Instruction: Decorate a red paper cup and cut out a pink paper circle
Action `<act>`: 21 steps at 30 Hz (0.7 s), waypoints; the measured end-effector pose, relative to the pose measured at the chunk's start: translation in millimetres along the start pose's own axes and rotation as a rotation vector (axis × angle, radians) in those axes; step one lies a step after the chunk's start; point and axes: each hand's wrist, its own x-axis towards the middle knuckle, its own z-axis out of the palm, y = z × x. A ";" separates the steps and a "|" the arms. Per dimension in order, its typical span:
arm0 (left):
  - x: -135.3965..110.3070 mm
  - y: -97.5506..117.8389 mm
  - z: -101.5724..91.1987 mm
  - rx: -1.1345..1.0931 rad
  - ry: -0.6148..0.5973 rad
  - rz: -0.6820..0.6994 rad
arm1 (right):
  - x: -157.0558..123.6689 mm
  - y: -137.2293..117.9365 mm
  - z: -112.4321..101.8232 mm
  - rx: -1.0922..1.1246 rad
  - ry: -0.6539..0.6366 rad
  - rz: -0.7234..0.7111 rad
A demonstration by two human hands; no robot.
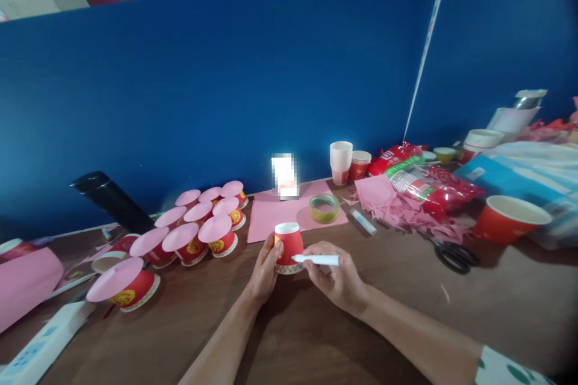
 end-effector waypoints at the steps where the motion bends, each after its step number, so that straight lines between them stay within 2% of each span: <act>1: -0.2 0.3 0.5 0.005 -0.001 0.004 | 0.1 0.2 -0.1 0.002 0.007 -0.004; 10: -3.0 4.8 3.2 0.028 -0.021 -0.030 | 0.6 1.3 -0.8 -0.041 0.012 0.023; 21: -3.2 2.7 -0.4 0.051 -0.021 -0.047 | 3.1 0.9 -3.6 -0.079 0.106 0.030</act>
